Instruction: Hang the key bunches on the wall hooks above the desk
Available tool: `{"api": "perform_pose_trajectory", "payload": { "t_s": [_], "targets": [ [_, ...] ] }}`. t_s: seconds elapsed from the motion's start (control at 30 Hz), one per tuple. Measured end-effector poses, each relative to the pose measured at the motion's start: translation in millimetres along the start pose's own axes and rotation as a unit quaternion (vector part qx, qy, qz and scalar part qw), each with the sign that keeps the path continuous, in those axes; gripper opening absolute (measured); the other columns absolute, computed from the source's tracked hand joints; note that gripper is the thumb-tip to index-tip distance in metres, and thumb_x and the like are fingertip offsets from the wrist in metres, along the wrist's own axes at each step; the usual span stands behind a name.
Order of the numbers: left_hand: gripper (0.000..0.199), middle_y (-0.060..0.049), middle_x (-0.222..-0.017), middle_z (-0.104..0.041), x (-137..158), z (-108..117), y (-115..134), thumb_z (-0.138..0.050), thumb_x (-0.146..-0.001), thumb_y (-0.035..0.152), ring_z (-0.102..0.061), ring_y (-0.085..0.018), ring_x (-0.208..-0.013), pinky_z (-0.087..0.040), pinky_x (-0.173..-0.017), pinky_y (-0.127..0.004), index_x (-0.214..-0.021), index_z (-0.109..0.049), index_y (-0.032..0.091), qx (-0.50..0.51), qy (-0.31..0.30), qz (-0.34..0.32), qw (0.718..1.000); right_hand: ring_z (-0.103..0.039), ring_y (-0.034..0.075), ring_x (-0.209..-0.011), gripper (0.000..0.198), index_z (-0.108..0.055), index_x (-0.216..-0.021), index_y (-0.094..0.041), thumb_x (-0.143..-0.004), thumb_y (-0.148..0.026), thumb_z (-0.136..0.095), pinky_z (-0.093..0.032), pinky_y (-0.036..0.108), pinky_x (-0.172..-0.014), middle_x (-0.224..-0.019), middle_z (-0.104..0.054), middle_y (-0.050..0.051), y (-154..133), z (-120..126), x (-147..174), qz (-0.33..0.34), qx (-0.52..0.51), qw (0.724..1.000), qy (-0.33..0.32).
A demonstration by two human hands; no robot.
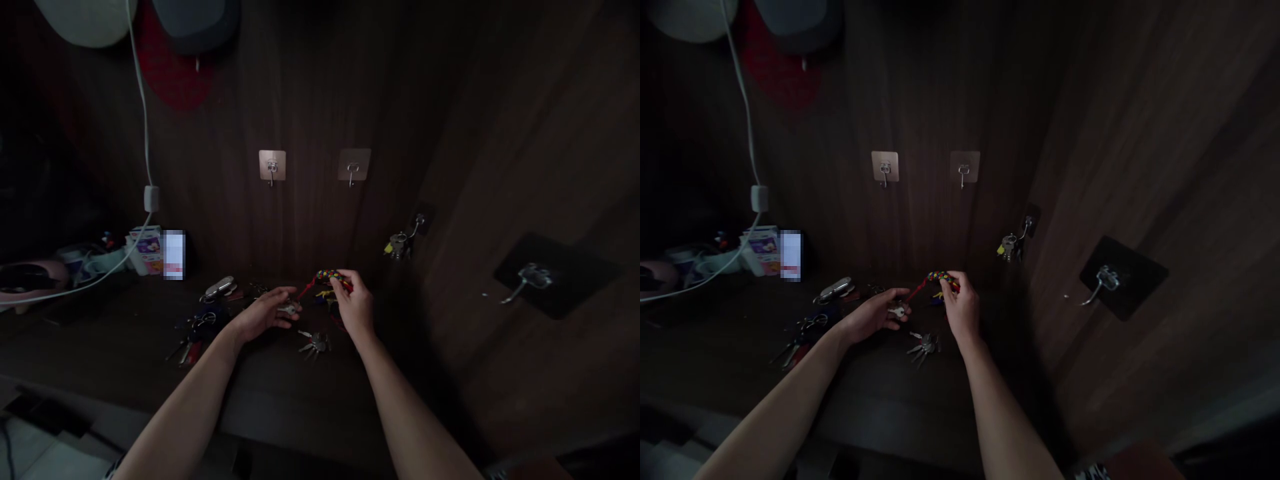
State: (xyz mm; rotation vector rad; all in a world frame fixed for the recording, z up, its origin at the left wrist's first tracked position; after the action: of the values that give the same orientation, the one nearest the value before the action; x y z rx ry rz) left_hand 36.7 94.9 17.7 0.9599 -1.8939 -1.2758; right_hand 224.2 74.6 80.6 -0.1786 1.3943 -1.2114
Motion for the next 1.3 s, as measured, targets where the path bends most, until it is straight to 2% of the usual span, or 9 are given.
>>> {"api": "perform_pose_trajectory", "payload": {
  "t_s": [0.1, 0.23, 0.37, 0.53, 0.83, 0.97, 1.03, 1.2, 1.3],
  "targets": [
    [0.039, -0.007, -0.099, -0.067, 2, -4, 1, -0.062, -0.079, 0.028, -0.066, -0.015, -0.078, -0.05, -0.07, -0.027, -0.116, -0.052, 0.022, 0.012, -0.017, -0.007, 1.0, -0.062, 0.018, -0.076, 0.028, -0.057, -0.095, -0.019, -0.082, -0.042, -0.05, -0.048, 0.028, -0.068, -0.085, -0.066, 0.006, 5, 6, -2, -0.007, 0.0, 1.0, 0.027],
    [0.044, -0.01, -0.118, -0.061, 2, -7, 3, -0.064, -0.077, 0.019, -0.065, -0.018, -0.092, -0.047, -0.081, -0.029, -0.119, -0.052, 0.022, 0.021, -0.027, -0.022, 0.999, -0.062, 0.018, -0.077, 0.029, -0.057, -0.096, -0.02, -0.081, -0.043, -0.05, -0.049, 0.028, -0.068, -0.085, -0.066, 0.005, 10, 14, -3, -0.016, -0.015, 0.998, 0.056],
    [0.049, -0.011, -0.128, -0.055, 0, -4, 6, -0.066, -0.075, 0.016, -0.063, -0.018, -0.099, -0.046, -0.083, -0.027, -0.121, -0.05, 0.022, 0.013, -0.023, -0.051, 0.998, -0.063, 0.018, -0.077, 0.03, -0.057, -0.096, -0.019, -0.081, -0.044, -0.051, -0.049, 0.029, -0.069, -0.083, -0.066, 0.005, 11, 16, -4, -0.02, -0.028, 0.997, 0.065],
    [0.055, -0.01, -0.137, -0.046, -2, 0, 8, -0.068, -0.071, 0.012, -0.063, -0.017, -0.098, -0.046, -0.083, -0.026, -0.121, -0.05, 0.026, 0.011, -0.008, -0.071, 0.997, -0.063, 0.018, -0.078, 0.03, -0.058, -0.095, -0.019, -0.08, -0.044, -0.052, -0.049, 0.029, -0.07, -0.084, -0.067, 0.006, 8, 18, -4, -0.022, -0.038, 0.997, 0.071],
    [0.058, -0.01, -0.125, -0.056, -3, 4, 9, -0.072, -0.068, 0.014, -0.062, -0.016, -0.097, -0.044, -0.082, -0.026, -0.121, -0.051, 0.024, 0.007, 0.001, -0.095, 0.995, -0.063, 0.018, -0.08, 0.033, -0.061, -0.096, -0.017, -0.076, -0.043, -0.057, -0.05, 0.031, -0.072, -0.088, -0.068, 0.007, 14, 20, -7, -0.043, -0.085, 0.993, 0.074],
    [0.057, -0.01, -0.124, -0.057, -5, 7, 9, -0.072, -0.066, 0.015, -0.062, -0.016, -0.095, -0.044, -0.08, -0.026, -0.119, -0.053, 0.024, -0.006, 0.009, -0.101, 0.995, -0.061, 0.015, -0.065, 0.038, -0.062, -0.099, -0.017, -0.074, -0.045, -0.059, -0.048, 0.025, -0.053, -0.081, -0.067, 0.004, 14, 18, -9, -0.078, -0.127, 0.987, 0.059],
    [0.054, -0.01, -0.121, -0.058, -7, 12, 8, -0.071, -0.067, 0.017, -0.063, -0.015, -0.09, -0.044, -0.076, -0.025, -0.117, -0.054, 0.024, -0.032, 0.029, -0.101, 0.994, -0.058, 0.012, -0.055, 0.038, -0.063, -0.099, -0.017, -0.072, -0.044, -0.061, -0.043, 0.022, -0.045, -0.073, -0.066, 0.002, 11, 16, -9, -0.094, -0.151, 0.983, 0.045],
    [0.039, -0.009, -0.107, -0.065, -12, 33, 6, -0.063, -0.071, 0.022, -0.063, -0.012, -0.077, -0.042, -0.064, -0.022, -0.109, -0.058, 0.02, -0.119, 0.114, -0.109, 0.98, -0.049, 0.009, -0.043, 0.038, -0.063, -0.095, -0.017, -0.067, -0.043, -0.065, -0.037, 0.019, -0.038, -0.056, -0.058, -0.004, 0, 10, -15, -0.12, -0.202, 0.972, 0.019],
    [0.033, -0.008, -0.098, -0.067, -14, 42, 6, -0.06, -0.072, 0.023, -0.061, -0.011, -0.07, -0.042, -0.059, -0.021, -0.104, -0.059, 0.017, -0.152, 0.158, -0.119, 0.968, -0.046, 0.007, -0.041, 0.036, -0.061, -0.092, -0.017, -0.066, -0.041, -0.066, -0.032, 0.017, -0.034, -0.059, -0.06, -0.003, -9, 7, -24, -0.127, -0.219, 0.967, 0.001]
  ]
}}
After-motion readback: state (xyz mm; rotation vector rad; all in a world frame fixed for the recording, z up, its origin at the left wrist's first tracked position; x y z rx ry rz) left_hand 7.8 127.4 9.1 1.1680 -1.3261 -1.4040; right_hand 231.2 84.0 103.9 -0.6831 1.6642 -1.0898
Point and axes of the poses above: each hand's wrist, its own x-axis away from the middle knuckle, its own z-axis out of the back of the hand, y = z × x, the point moved 8 cm from there along -x, towards the middle knuckle
